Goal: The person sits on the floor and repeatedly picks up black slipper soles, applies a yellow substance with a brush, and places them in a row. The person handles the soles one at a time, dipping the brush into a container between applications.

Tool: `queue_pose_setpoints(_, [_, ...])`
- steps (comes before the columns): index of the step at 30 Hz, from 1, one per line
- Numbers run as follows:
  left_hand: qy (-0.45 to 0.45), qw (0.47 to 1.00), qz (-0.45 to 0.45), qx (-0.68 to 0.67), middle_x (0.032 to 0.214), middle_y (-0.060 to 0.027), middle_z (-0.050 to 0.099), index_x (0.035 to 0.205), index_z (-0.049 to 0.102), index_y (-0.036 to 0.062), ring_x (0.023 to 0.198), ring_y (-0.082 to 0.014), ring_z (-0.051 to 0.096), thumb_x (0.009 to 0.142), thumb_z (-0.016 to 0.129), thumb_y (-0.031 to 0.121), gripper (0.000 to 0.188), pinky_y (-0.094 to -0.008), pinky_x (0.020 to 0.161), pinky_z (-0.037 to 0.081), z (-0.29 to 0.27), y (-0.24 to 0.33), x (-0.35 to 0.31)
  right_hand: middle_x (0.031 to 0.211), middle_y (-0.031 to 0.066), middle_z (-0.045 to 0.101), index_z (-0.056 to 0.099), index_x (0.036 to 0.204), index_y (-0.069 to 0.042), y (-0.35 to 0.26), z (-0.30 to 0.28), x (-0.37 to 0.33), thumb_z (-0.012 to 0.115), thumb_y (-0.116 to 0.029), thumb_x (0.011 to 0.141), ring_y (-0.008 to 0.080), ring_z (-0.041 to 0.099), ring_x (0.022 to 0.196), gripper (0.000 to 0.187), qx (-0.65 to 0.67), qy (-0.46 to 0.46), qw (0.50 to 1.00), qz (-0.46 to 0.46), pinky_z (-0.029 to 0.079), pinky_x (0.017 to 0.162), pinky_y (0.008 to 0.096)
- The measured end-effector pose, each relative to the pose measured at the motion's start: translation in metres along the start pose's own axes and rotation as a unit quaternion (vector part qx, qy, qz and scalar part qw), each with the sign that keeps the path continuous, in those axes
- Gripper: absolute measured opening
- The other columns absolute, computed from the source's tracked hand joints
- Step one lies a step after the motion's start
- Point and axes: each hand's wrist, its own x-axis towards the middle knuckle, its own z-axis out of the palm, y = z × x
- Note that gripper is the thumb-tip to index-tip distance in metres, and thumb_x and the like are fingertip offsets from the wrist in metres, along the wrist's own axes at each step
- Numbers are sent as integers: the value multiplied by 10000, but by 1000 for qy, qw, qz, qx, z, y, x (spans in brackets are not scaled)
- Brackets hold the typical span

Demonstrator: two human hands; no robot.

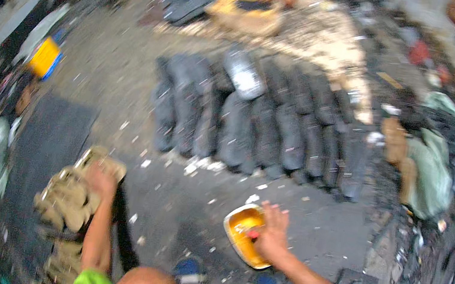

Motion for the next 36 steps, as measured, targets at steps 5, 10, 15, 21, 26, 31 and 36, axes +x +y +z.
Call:
queue_pose_setpoints(5, [53, 996, -50, 60, 1352, -229, 501, 1336, 506, 55, 1301, -414, 391, 843, 661, 325, 583, -536, 1091, 277, -30, 8, -34, 1350, 176, 468, 695, 1047, -72, -10, -60, -30, 697, -288, 849, 369, 403, 1304, 293, 71, 54, 991, 104, 261, 1086, 546])
queue_pose_setpoints(10, [-88, 989, -71, 95, 1295, -228, 537, 1236, 565, 56, 1280, -414, 405, 898, 591, 220, 378, -549, 1057, 316, -50, 8, -18, 861, 108, 680, 661, 1037, -75, -10, -103, -68, 719, -335, 848, 354, 641, 864, 326, 314, 76, 931, 170, 484, 781, 451])
queue_pose_setpoints(15, [216, 947, -17, -235, 1260, -275, 533, 1173, 507, -82, 1195, -404, 486, 964, 467, 116, 291, -455, 1029, 352, -14, -50, 6, 886, 203, 661, 701, 927, -60, -6, -108, -105, 603, -454, 903, 392, 638, 839, 407, 100, -103, 968, 205, 497, 784, 482])
queue_pose_setpoints(21, [-51, 907, 103, -405, 1145, -219, 584, 1184, 518, -64, 1046, -346, 548, 951, 460, 70, 276, -388, 956, 408, -136, 8, -134, 950, 220, 662, 692, 958, -54, -8, -113, -101, 564, -471, 920, 409, 631, 887, 437, 195, 9, 955, 223, 491, 801, 476])
queue_pose_setpoints(26, [-203, 815, 361, -404, 1144, -211, 597, 1181, 562, -27, 1101, -356, 538, 902, 545, 128, 319, -407, 984, 404, -146, 52, -264, 971, 209, 649, 666, 995, -38, -6, -116, -91, 616, -402, 905, 399, 626, 888, 378, 145, -69, 969, 190, 491, 791, 469])
queue_pose_setpoints(31, [-210, 791, 466, -336, 1214, -219, 584, 1227, 565, -6, 1180, -363, 510, 874, 610, 193, 407, -436, 1028, 383, -124, 55, -306, 1014, 204, 649, 645, 1020, -38, 4, -113, -118, 626, -366, 902, 401, 622, 944, 349, 126, -71, 971, 190, 495, 812, 455])
queue_pose_setpoints(36, [-231, 780, 484, -322, 1274, -221, 574, 1261, 572, 19, 1244, -379, 484, 847, 669, 270, 494, -470, 1063, 365, -108, 58, -314, 1134, 209, 636, 643, 1143, -48, 6, -109, -122, 567, -443, 922, 383, 610, 1048, 459, 172, -49, 949, 261, 475, 907, 450])
